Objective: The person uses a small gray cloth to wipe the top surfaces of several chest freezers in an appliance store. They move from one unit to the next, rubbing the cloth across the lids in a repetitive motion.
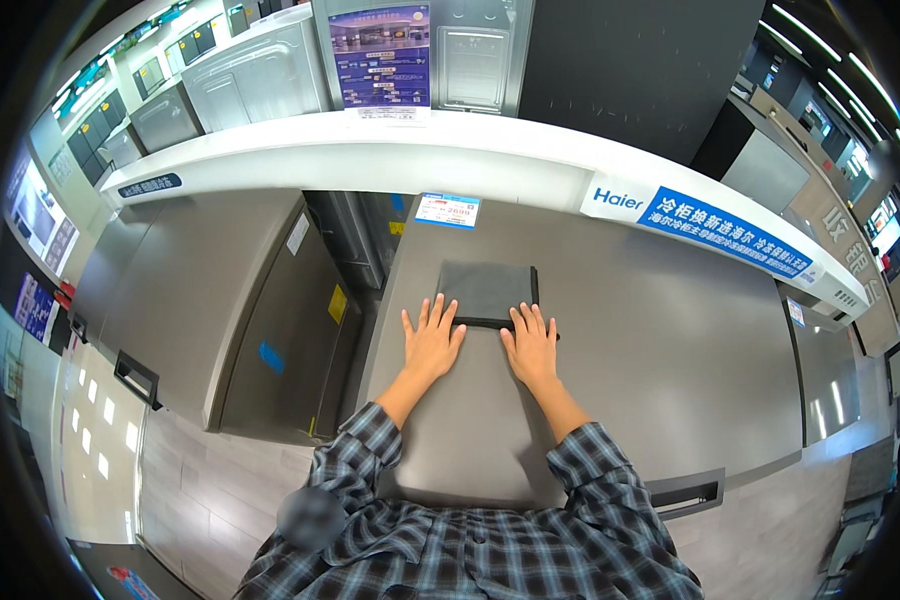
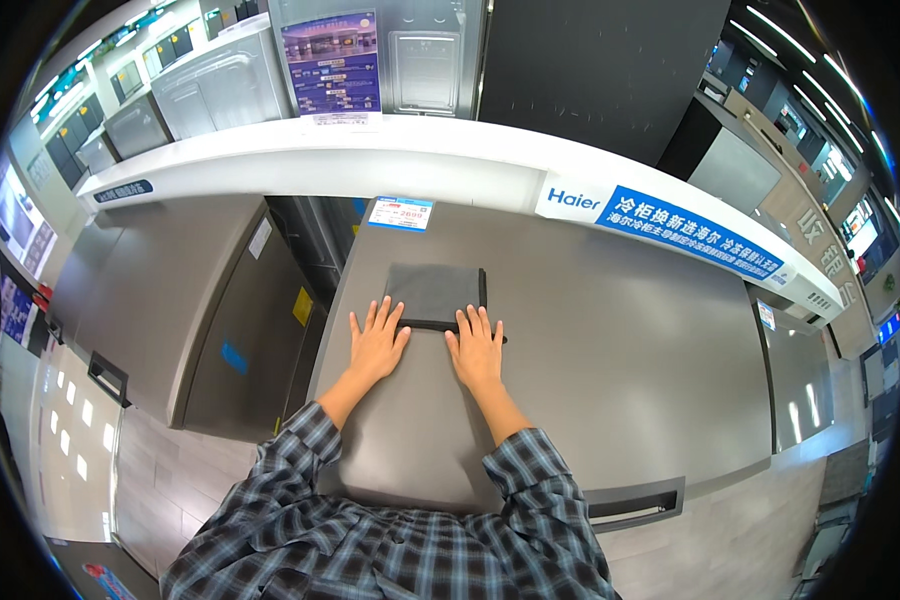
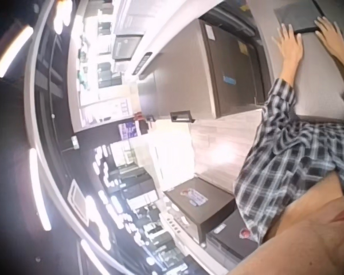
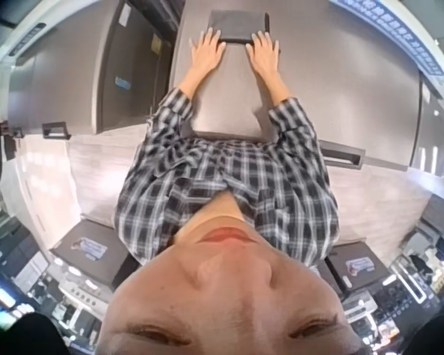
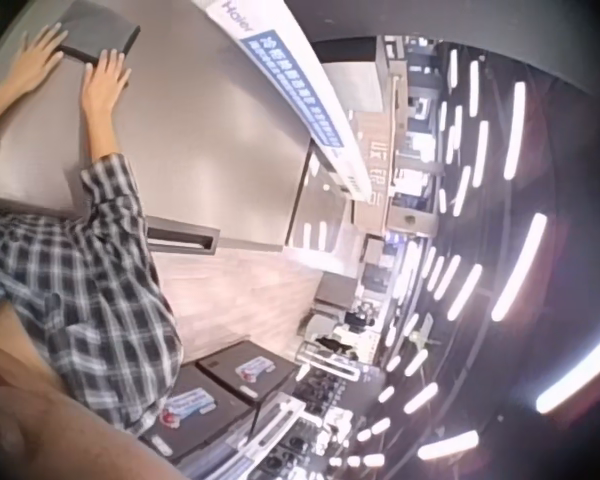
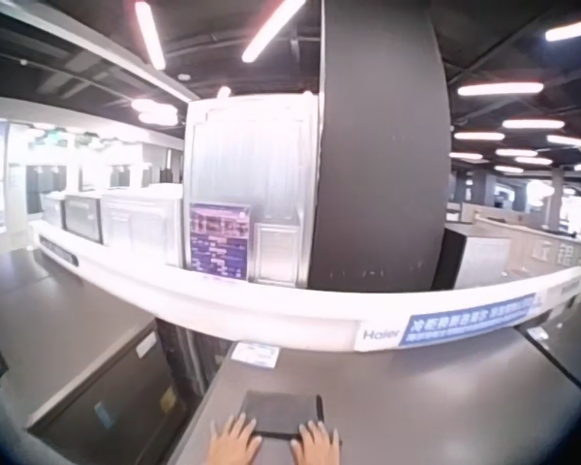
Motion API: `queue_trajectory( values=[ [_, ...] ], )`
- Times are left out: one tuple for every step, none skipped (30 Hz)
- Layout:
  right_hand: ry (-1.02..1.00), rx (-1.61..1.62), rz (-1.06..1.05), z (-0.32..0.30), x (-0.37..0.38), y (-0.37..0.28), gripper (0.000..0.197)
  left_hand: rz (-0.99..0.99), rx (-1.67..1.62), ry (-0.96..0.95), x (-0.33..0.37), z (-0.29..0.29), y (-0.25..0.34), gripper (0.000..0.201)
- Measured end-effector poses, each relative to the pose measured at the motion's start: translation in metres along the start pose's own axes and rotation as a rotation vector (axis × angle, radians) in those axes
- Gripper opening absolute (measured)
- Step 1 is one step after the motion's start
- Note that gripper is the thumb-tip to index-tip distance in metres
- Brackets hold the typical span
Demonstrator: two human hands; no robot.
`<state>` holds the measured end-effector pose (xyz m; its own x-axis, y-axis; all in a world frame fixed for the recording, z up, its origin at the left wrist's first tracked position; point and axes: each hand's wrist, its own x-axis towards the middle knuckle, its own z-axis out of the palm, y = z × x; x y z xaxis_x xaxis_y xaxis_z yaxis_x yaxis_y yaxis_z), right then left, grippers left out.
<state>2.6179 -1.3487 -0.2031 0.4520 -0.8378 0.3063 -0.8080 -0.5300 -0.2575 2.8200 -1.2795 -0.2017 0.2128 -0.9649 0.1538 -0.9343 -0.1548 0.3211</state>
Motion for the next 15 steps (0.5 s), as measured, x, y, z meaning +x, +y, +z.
queue_trajectory(
  values=[
    [-0.007,0.001,0.009,0.003,0.011,0.003,0.051,-0.004,-0.001,0.003,0.014,0.002,0.000,0.059],
    [-0.022,-0.005,0.024,0.006,0.022,0.006,0.052,-0.010,-0.002,0.006,0.027,0.003,0.000,0.059],
    [-0.037,-0.012,0.039,0.008,0.032,0.009,0.053,-0.011,-0.001,0.008,0.038,0.003,0.000,0.059],
    [-0.050,-0.020,0.054,0.010,0.042,0.012,0.054,-0.011,-0.001,0.011,0.049,0.004,0.001,0.058],
    [-0.061,-0.021,0.060,0.012,0.050,0.013,0.055,-0.016,0.000,0.009,0.058,0.006,0.000,0.058],
    [-0.071,-0.023,0.065,0.014,0.057,0.015,0.055,-0.022,0.006,0.009,0.067,0.008,-0.001,0.058],
    [-0.081,-0.026,0.072,0.016,0.064,0.016,0.056,-0.027,0.013,0.009,0.077,0.009,-0.002,0.058],
    [-0.090,-0.029,0.077,0.017,0.070,0.017,0.056,-0.031,0.019,0.009,0.086,0.009,-0.003,0.058],
    [-0.098,-0.032,0.082,0.019,0.077,0.017,0.057,-0.039,0.019,0.001,0.093,0.010,-0.004,0.059],
    [-0.106,-0.035,0.087,0.020,0.082,0.018,0.057,-0.046,0.019,-0.006,0.100,0.011,-0.004,0.059],
    [-0.116,-0.038,0.093,0.021,0.089,0.020,0.057,-0.051,0.019,-0.010,0.107,0.011,-0.004,0.059],
    [-0.125,-0.041,0.099,0.021,0.095,0.021,0.057,-0.052,0.020,-0.015,0.113,0.011,-0.003,0.059],
    [-0.135,-0.044,0.104,0.022,0.101,0.022,0.058,-0.054,0.020,-0.020,0.119,0.011,-0.003,0.059],
    [-0.133,-0.047,0.109,0.024,0.107,0.025,0.058,-0.055,0.021,-0.026,0.124,0.011,-0.003,0.060],
    [-0.131,-0.049,0.114,0.025,0.112,0.027,0.058,-0.052,0.022,-0.027,0.129,0.011,-0.002,0.060]
  ],
)
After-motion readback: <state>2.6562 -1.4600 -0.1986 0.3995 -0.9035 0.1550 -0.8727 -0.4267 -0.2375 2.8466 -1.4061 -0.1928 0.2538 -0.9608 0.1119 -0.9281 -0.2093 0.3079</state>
